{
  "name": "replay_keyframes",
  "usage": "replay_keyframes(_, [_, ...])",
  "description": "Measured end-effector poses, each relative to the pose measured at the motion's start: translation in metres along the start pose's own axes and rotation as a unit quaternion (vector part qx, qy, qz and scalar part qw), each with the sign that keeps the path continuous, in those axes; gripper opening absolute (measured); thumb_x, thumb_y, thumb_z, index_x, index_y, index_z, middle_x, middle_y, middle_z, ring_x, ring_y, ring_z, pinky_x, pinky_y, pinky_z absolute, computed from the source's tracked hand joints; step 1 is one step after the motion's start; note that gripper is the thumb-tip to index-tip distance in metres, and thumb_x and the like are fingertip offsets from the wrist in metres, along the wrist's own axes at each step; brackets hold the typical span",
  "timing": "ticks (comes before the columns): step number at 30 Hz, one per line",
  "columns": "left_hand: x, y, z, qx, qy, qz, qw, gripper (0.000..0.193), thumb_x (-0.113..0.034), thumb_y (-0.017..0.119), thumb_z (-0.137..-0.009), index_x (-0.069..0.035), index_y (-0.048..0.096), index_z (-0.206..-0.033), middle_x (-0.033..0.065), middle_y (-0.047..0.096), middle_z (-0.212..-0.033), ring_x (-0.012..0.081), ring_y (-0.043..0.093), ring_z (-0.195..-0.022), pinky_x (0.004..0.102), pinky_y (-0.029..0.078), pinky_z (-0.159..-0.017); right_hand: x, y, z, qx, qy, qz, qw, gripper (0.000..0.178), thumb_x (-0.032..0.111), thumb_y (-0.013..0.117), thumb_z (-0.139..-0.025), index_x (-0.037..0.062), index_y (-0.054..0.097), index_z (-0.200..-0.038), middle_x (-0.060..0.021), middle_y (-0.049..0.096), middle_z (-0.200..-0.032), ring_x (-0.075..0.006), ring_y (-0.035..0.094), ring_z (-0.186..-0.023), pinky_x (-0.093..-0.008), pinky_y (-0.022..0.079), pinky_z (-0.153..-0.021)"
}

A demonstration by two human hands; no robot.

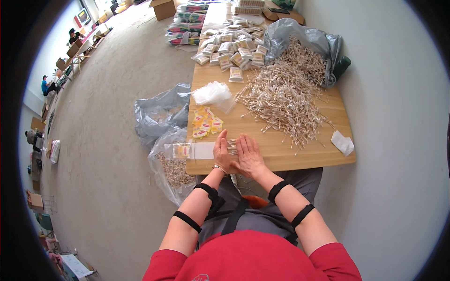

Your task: The recorder is counting, bundling, and placing cotton swab sticks into small plastic bags.

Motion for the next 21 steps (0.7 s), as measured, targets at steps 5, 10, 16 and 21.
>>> replay_keyframes(5, [0.001,-0.003,0.0,-0.014,-0.012,0.028,0.999,0.047,-0.029,0.034,-0.1,0.005,0.038,-0.131,0.0153,0.041,-0.136,0.0222,0.036,-0.129,0.0326,0.025,-0.108,-0.005,-0.001,0.002,-0.046,-0.022,-0.085,0.995,0.076,0.046,0.053,-0.083,-0.0005,0.028,-0.137,-0.0198,0.021,-0.145,-0.0321,0.015,-0.138,-0.0478,0.007,-0.112])
replay_keyframes(10, [-0.002,0.003,0.001,0.011,-0.014,0.021,1.0,0.048,-0.03,0.035,-0.099,0.006,0.037,-0.132,0.0161,0.04,-0.137,0.0225,0.035,-0.129,0.032,0.024,-0.109,-0.024,0.003,0.001,-0.188,0.066,-0.343,0.918,0.056,0.017,0.052,-0.084,-0.0015,0.033,-0.133,-0.0223,0.026,-0.143,-0.0352,0.021,-0.135,-0.0443,0.015,-0.111])
replay_keyframes(16, [-0.004,0.012,0.007,0.028,-0.007,-0.017,0.999,0.049,-0.032,0.035,-0.099,0.005,0.038,-0.132,0.0151,0.041,-0.136,0.0211,0.036,-0.128,0.0314,0.025,-0.108,-0.015,0.006,-0.014,-0.271,0.149,-0.512,0.801,0.05,0.006,0.045,-0.083,-0.0036,0.033,-0.131,-0.0227,0.029,-0.141,-0.0354,0.026,-0.133,-0.0387,0.019,-0.11])
replay_keyframes(21, [-0.006,0.014,0.012,0.031,0.011,-0.058,0.998,0.046,-0.028,0.035,-0.099,0.005,0.042,-0.13,0.0159,0.047,-0.131,0.0218,0.04,-0.125,0.0302,0.028,-0.105,-0.003,0.007,-0.028,-0.252,0.125,-0.555,0.783,0.047,0.008,0.043,-0.085,-0.0041,0.035,-0.13,-0.0225,0.03,-0.141,-0.033,0.027,-0.133,-0.0381,0.019,-0.11])
Point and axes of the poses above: each hand's wrist, its own z-axis away from the middle knuckle, its own y-axis out of the palm, x = y × z, the point moved 1 cm from there along -z, towards the middle knuckle
